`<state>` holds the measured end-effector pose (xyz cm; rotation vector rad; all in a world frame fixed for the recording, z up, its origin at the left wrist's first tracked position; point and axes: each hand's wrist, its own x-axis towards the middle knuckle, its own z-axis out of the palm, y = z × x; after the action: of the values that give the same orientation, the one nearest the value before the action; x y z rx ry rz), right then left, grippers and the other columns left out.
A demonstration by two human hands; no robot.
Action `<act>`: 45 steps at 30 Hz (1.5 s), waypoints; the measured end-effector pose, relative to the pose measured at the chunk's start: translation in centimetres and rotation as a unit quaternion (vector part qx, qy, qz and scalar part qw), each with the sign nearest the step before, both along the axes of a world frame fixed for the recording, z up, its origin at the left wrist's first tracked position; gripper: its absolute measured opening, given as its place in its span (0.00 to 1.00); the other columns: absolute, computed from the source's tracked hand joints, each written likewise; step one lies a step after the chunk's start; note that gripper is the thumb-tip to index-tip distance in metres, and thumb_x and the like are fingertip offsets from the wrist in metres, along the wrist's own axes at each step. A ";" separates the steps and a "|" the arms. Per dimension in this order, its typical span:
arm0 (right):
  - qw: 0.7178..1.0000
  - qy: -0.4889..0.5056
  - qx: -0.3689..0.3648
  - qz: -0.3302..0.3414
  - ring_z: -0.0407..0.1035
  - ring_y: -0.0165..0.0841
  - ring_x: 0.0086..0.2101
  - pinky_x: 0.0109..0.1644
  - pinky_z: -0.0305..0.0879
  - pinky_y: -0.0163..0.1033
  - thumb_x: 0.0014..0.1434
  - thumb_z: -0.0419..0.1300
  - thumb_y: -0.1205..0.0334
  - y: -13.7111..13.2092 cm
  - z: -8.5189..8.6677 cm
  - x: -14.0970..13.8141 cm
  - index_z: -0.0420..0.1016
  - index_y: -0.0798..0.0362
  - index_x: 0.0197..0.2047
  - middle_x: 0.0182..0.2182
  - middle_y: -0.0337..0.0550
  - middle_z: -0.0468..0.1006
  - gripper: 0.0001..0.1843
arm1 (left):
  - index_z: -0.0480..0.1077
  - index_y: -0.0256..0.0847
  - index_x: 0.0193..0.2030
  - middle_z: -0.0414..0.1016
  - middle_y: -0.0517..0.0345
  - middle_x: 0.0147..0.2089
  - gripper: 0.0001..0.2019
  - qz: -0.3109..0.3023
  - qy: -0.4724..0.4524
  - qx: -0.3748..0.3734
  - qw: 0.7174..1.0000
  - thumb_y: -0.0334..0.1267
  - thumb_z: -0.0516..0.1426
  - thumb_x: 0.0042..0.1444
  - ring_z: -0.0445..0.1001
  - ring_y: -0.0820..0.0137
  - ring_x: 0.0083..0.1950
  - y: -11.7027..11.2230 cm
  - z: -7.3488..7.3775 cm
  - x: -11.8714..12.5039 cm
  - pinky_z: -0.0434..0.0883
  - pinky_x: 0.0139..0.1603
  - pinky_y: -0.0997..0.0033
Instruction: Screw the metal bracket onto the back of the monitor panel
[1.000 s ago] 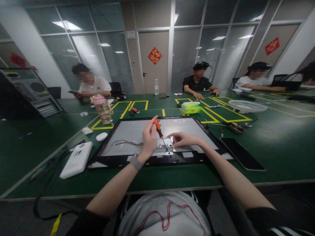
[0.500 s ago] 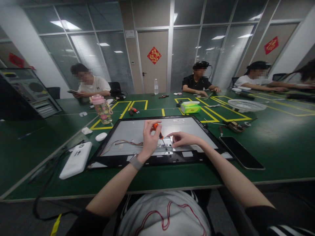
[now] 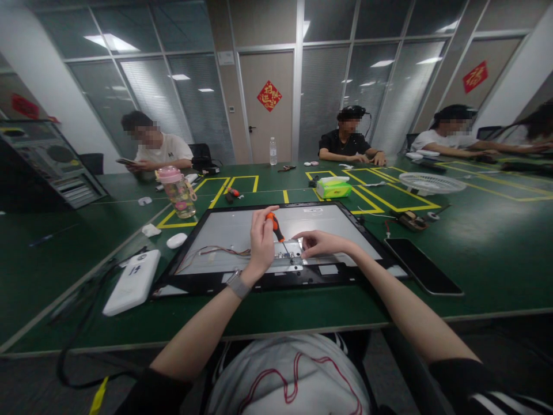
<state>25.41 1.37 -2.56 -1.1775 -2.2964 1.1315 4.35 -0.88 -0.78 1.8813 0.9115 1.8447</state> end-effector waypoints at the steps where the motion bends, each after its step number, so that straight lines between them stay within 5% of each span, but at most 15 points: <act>1: 1.000 -0.001 0.001 0.000 0.63 0.29 0.29 0.34 0.59 0.34 0.47 0.67 0.48 0.0 0.0 0.0 0.66 0.58 0.59 0.27 0.36 0.68 0.39 | 0.70 0.41 0.49 0.66 0.55 0.39 0.14 -0.003 0.000 0.001 1.000 0.34 0.46 0.63 0.66 0.71 0.39 0.0 0.0 0.0 0.66 0.43 0.72; 9: 1.000 -0.004 -0.001 0.001 0.63 0.29 0.29 0.34 0.59 0.35 0.48 0.67 0.48 0.1 -0.1 0.0 0.66 0.59 0.59 0.27 0.36 0.68 0.39 | 0.72 0.42 0.43 0.61 0.56 0.42 0.08 -0.010 -0.026 -0.007 1.000 0.39 0.56 0.58 0.66 0.73 0.40 -0.1 -0.1 0.3 0.69 0.40 0.74; 17: 1.000 0.007 -0.007 0.000 0.63 0.28 0.28 0.34 0.58 0.34 0.47 0.67 0.49 0.3 -0.4 0.1 0.66 0.58 0.59 0.27 0.36 0.68 0.40 | 0.70 0.42 0.53 0.66 0.53 0.47 0.18 0.006 -0.004 0.001 1.000 0.34 0.44 0.64 0.67 0.68 0.49 -0.1 0.0 0.0 0.65 0.51 0.68; 30: 1.000 -0.001 0.001 0.002 0.62 0.28 0.28 0.33 0.58 0.33 0.48 0.67 0.49 0.1 -0.1 0.0 0.66 0.57 0.59 0.27 0.35 0.67 0.38 | 0.73 0.44 0.49 0.62 0.55 0.42 0.13 -0.015 -0.018 -0.014 1.000 0.39 0.55 0.59 0.67 0.73 0.40 0.0 -0.1 0.2 0.69 0.41 0.75; 38: 1.000 0.005 -0.008 -0.002 0.62 0.27 0.28 0.33 0.58 0.33 0.47 0.67 0.49 0.1 -0.3 0.0 0.66 0.57 0.59 0.27 0.35 0.68 0.39 | 0.69 0.43 0.55 0.69 0.53 0.46 0.17 -0.032 -0.027 0.002 0.999 0.38 0.45 0.65 0.69 0.69 0.46 0.3 -0.3 0.0 0.68 0.48 0.68; 45: 1.000 -0.002 -0.001 0.001 0.63 0.28 0.28 0.34 0.58 0.34 0.47 0.67 0.49 0.3 -0.4 0.1 0.66 0.57 0.59 0.27 0.36 0.68 0.39 | 0.69 0.42 0.56 0.72 0.54 0.43 0.17 -0.031 -0.016 0.004 0.999 0.37 0.48 0.64 0.71 0.71 0.42 -0.2 -0.1 -0.1 0.67 0.46 0.68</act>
<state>25.54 1.65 -2.93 -1.1795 -2.3007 1.1337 4.28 -1.04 -0.87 1.8591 0.8275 1.8400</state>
